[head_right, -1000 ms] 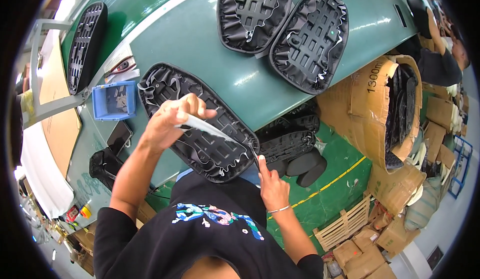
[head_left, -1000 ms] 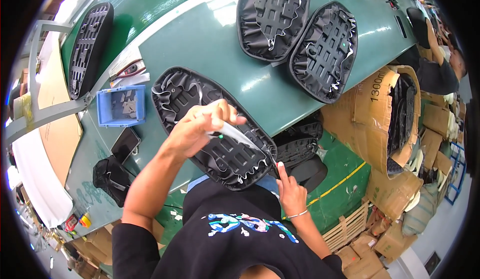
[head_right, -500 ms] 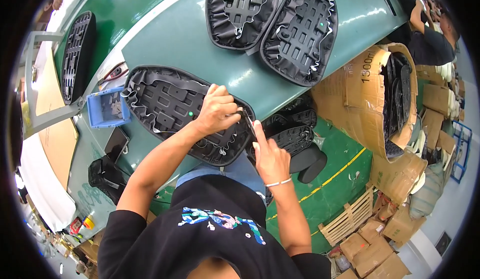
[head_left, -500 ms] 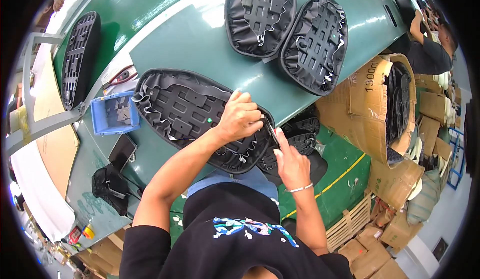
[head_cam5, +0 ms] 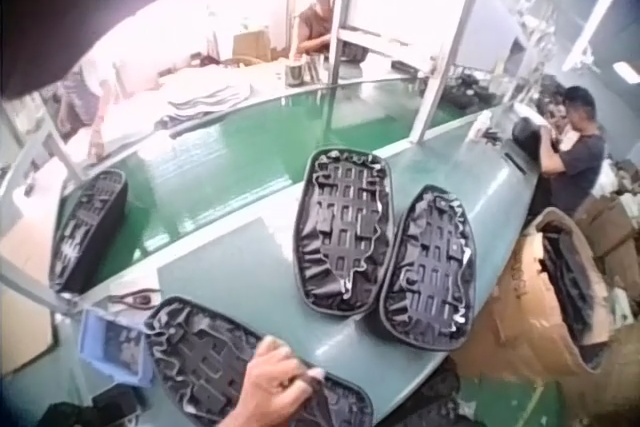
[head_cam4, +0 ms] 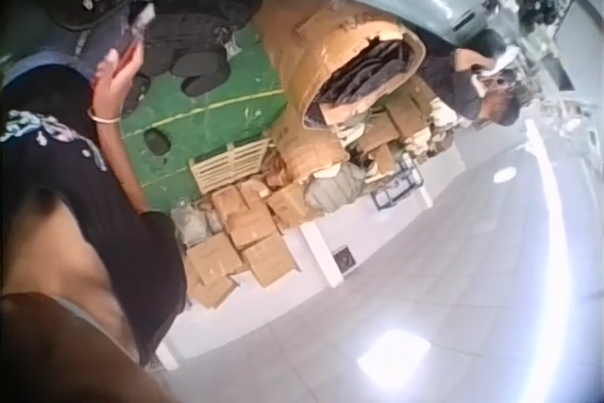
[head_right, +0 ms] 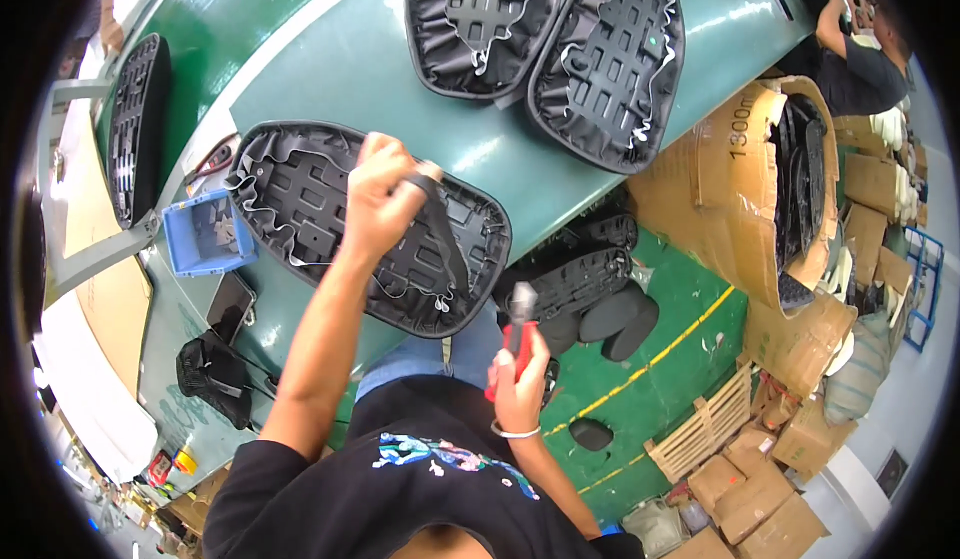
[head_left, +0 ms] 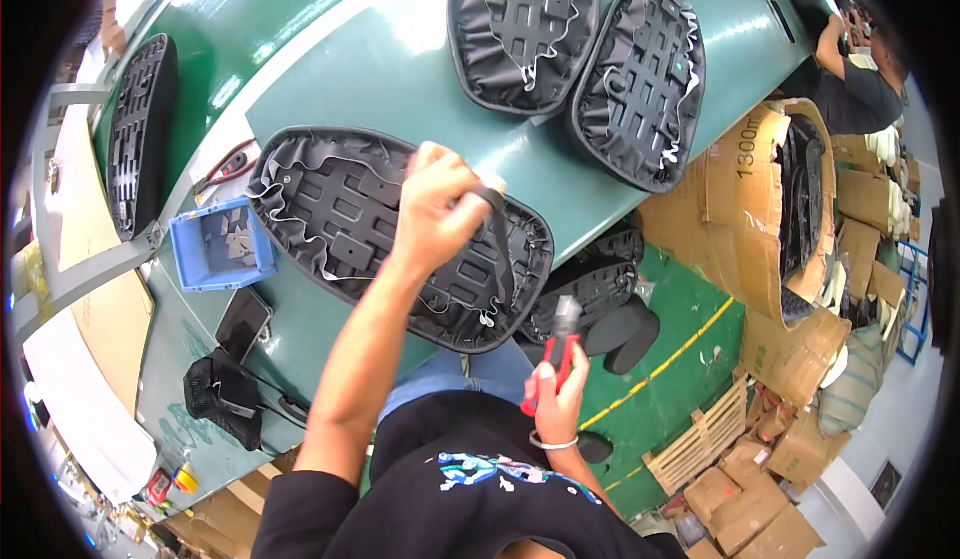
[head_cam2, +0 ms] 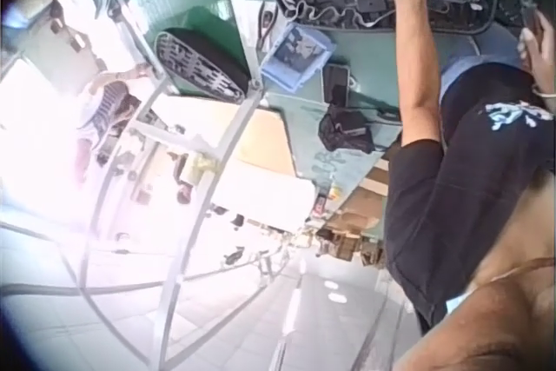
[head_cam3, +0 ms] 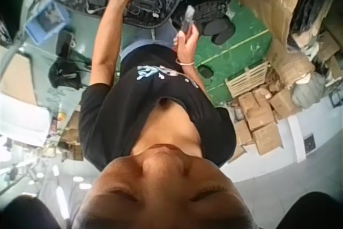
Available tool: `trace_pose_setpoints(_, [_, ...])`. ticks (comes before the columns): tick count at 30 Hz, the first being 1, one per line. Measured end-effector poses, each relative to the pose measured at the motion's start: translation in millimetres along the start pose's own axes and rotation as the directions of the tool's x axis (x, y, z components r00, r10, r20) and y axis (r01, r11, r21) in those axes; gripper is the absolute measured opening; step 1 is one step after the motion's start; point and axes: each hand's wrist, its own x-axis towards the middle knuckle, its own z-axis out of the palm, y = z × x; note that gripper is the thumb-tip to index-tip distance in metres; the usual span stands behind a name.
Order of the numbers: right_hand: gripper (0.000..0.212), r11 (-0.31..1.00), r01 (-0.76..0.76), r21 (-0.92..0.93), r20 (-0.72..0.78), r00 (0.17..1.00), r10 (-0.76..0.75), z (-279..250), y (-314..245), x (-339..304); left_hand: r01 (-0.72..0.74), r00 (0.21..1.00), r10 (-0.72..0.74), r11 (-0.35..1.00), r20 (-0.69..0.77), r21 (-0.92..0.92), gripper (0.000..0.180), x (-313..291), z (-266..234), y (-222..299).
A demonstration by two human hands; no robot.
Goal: Trimming excess fabric and securing covers onto seat bases using clips and tools.
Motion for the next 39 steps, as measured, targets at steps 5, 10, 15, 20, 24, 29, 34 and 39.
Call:
trace_pose_setpoints(5, [0.063,0.925,0.338,-0.172,-0.078,0.932,-0.355,42.3,15.4,57.3,-0.239,0.921,-0.057,0.7,0.386,0.673,0.042,38.0,-46.2,-13.3])
trace_pose_setpoints(10, [0.068,0.811,0.552,-0.196,-0.153,0.8,-0.581,19.1,-105.3,122.1,-0.076,0.936,-0.196,0.702,0.294,0.708,0.043,38.7,-80.5,27.6])
trace_pose_setpoints(15, [0.082,0.561,0.731,-0.388,0.197,0.66,-0.725,79.2,-178.3,183.0,0.554,0.824,-0.502,0.621,-0.26,0.555,0.045,-59.1,-71.7,17.1])
trace_pose_setpoints(20, [0.081,0.207,0.88,-0.427,0.641,0.456,-0.617,139.4,-147.1,210.2,0.567,0.824,-0.473,0.687,-0.313,0.454,0.056,-99.3,-87.2,19.9])
trace_pose_setpoints(24, [0.066,0.128,0.946,-0.298,0.762,0.316,-0.565,168.7,-149.0,212.9,0.38,0.923,-0.243,0.695,-0.298,0.611,0.037,-27.4,-80.8,12.2])
trace_pose_setpoints(29, [0.051,-0.089,0.964,-0.25,0.886,0.19,-0.423,142.3,-179.4,218.6,0.194,0.981,-0.131,0.734,-0.145,0.651,0.024,-29.9,-68.9,-26.8])
trace_pose_setpoints(34, [0.06,-0.346,0.934,-0.092,0.994,0.067,-0.083,130.8,-203.6,223.6,0.204,0.979,-0.162,0.849,-0.127,0.488,0.031,-19.3,-64.9,-25.4])
trace_pose_setpoints(39, [0.064,-0.356,0.918,-0.175,0.984,0.18,-0.019,130.4,-207.2,214.7,0.304,0.949,-0.31,0.948,0.061,0.094,0.035,-20.1,-93.7,-33.0])
